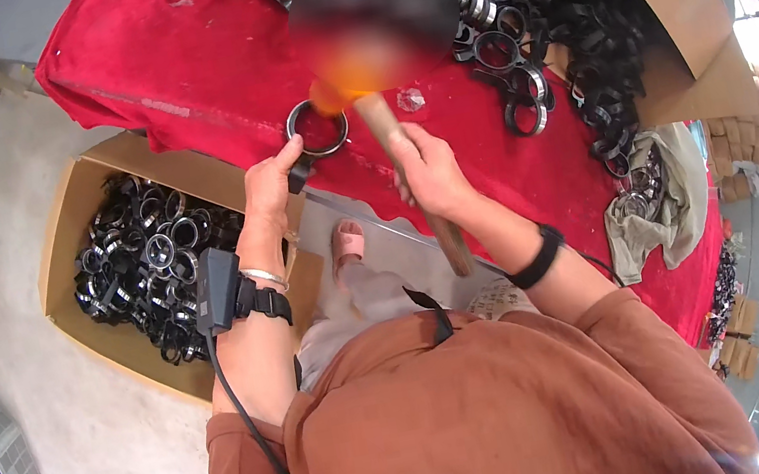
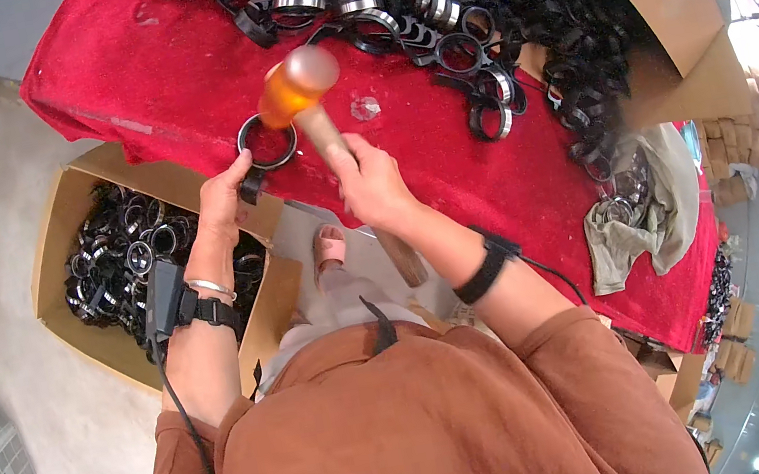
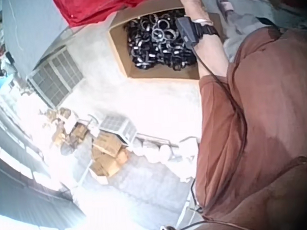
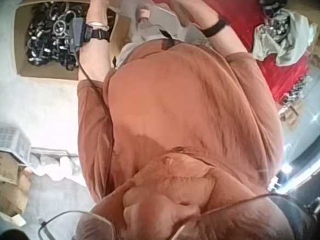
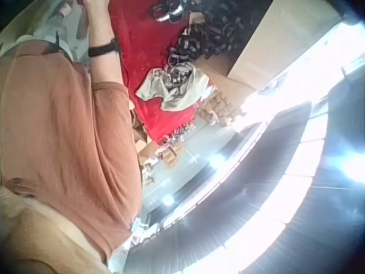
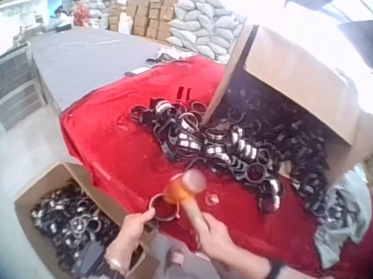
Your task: Use a rubber mallet to hammer and secure circular fasteners onto components at a workstation.
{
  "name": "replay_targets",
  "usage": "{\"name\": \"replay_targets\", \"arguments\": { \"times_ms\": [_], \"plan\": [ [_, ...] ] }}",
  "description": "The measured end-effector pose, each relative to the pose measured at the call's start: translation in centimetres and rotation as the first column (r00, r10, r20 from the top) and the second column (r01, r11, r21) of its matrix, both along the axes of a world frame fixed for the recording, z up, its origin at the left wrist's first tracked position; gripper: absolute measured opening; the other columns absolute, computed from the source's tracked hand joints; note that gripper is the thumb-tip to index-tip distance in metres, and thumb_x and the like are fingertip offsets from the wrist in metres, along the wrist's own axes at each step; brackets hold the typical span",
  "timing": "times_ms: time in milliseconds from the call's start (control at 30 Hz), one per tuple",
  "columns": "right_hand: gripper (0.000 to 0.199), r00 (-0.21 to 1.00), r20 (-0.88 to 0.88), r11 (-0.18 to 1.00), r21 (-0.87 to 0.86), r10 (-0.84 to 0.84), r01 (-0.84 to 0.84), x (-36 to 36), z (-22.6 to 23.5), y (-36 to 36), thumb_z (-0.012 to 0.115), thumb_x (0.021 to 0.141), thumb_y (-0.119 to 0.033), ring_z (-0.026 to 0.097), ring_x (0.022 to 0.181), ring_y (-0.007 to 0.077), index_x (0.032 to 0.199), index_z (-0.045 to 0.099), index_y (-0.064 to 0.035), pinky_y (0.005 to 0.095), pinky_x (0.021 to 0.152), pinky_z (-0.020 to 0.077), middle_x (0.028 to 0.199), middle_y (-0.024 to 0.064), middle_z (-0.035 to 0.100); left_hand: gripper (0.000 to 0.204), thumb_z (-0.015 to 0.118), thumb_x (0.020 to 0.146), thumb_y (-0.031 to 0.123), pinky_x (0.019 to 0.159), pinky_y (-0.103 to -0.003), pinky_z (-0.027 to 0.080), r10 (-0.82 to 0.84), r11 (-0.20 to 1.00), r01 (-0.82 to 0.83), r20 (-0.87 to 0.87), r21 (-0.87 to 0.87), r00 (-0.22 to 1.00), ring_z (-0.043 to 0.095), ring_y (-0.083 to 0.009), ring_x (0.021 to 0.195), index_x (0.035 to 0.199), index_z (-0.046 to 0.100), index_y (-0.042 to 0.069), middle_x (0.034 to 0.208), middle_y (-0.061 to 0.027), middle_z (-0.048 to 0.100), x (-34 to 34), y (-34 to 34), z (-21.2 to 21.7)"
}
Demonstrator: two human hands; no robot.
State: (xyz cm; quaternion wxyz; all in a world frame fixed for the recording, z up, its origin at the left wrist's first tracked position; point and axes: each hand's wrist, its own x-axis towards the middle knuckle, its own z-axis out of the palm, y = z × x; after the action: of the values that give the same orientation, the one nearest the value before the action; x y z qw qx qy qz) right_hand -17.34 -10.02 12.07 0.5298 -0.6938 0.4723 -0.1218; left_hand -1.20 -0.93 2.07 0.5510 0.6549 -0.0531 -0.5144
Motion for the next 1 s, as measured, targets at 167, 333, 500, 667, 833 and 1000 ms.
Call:
{"name": "replay_targets", "arguments": {
  "times_ms": [167,333,500,667,833,1000],
  "plan": [
    [0.033,1.0,0.023,0.996,0.093,0.014,-0.016,-0.5,2.1,-2.6,0.043,0.094,-0.031,0.052,0.044,0.0118,0.108,0.053,-0.0028,0.0264,0.039,0.0426,0.06,0.0039,0.052,0.036,0.07,0.075,0.042,0.075,-0.036,0.037,0.059,0.998,-0.064,-0.151,-0.028,0.987,0.055,-0.0141,0.071,0.077,0.066,0.007,0.073,-0.0037,0.063,0.0,0.1,-0.6],
    [0.033,0.924,0.38,0.993,-0.077,-0.05,0.085,1.0,3.8,-0.9,0.045,0.094,-0.03,0.05,0.048,0.0082,0.116,0.052,-0.0058,0.024,0.044,0.0422,0.062,0.0013,0.052,0.039,0.069,0.074,0.048,0.074,-0.039,0.037,-0.002,0.998,0.009,-0.12,0.065,0.993,0.055,-0.013,0.07,0.077,0.066,0.009,0.073,-0.0034,0.064,0.6,0.6,0.1],
    [0.031,0.999,0.021,0.995,-0.091,0.029,-0.027,0.1,-2.1,-1.8,0.046,0.092,-0.027,0.053,0.049,0.0118,0.11,0.055,-0.0034,0.0287,0.047,0.0443,0.063,0.0041,0.053,0.037,0.068,0.076,0.044,0.055,-0.024,0.037,-0.031,0.999,0.027,-0.087,-0.046,0.996,0.054,-0.0116,0.058,0.078,0.065,0.007,0.069,-0.0043,0.062,0.9,-0.1,-1.0],
    [0.03,0.967,0.256,0.982,-0.184,0.005,0.044,-2.6,3.3,1.9,0.041,0.094,-0.021,0.049,0.051,0.0086,0.116,0.052,-0.004,0.0233,0.046,0.0417,0.064,0.0016,0.052,0.035,0.068,0.079,0.039,0.052,-0.024,0.041,0.027,0.994,-0.035,-0.079,-0.104,0.997,0.055,-0.0122,0.056,0.075,0.062,0.004,0.065,-0.0048,0.059,0.2,0.9,-1.1],
    [0.031,0.995,-0.065,0.944,-0.317,0.072,-0.089,-7.4,-3.2,3.7,0.049,0.089,-0.015,0.062,0.067,0.0327,0.117,0.051,-0.0029,0.038,0.06,0.048,0.077,0.0196,0.059,0.036,0.07,0.078,0.037,0.055,-0.025,0.044,0.042,0.985,-0.06,-0.116,-0.162,0.992,0.056,-0.0137,0.055,0.073,0.061,0.003,0.064,-0.0057,0.059,0.1,0.0,-1.4],
    [0.032,0.993,-0.075,0.974,-0.202,0.092,-0.105,-6.0,0.3,2.8,0.049,0.089,-0.016,0.061,0.068,0.035,0.118,0.05,-0.0038,0.0389,0.062,0.0483,0.078,0.0193,0.06,0.035,0.071,0.077,0.037,0.054,-0.025,0.043,0.059,0.983,-0.077,-0.109,-0.167,0.992,0.055,-0.0139,0.055,0.073,0.06,0.003,0.064,-0.0059,0.059,0.4,0.5,-2.2]
  ]
}}
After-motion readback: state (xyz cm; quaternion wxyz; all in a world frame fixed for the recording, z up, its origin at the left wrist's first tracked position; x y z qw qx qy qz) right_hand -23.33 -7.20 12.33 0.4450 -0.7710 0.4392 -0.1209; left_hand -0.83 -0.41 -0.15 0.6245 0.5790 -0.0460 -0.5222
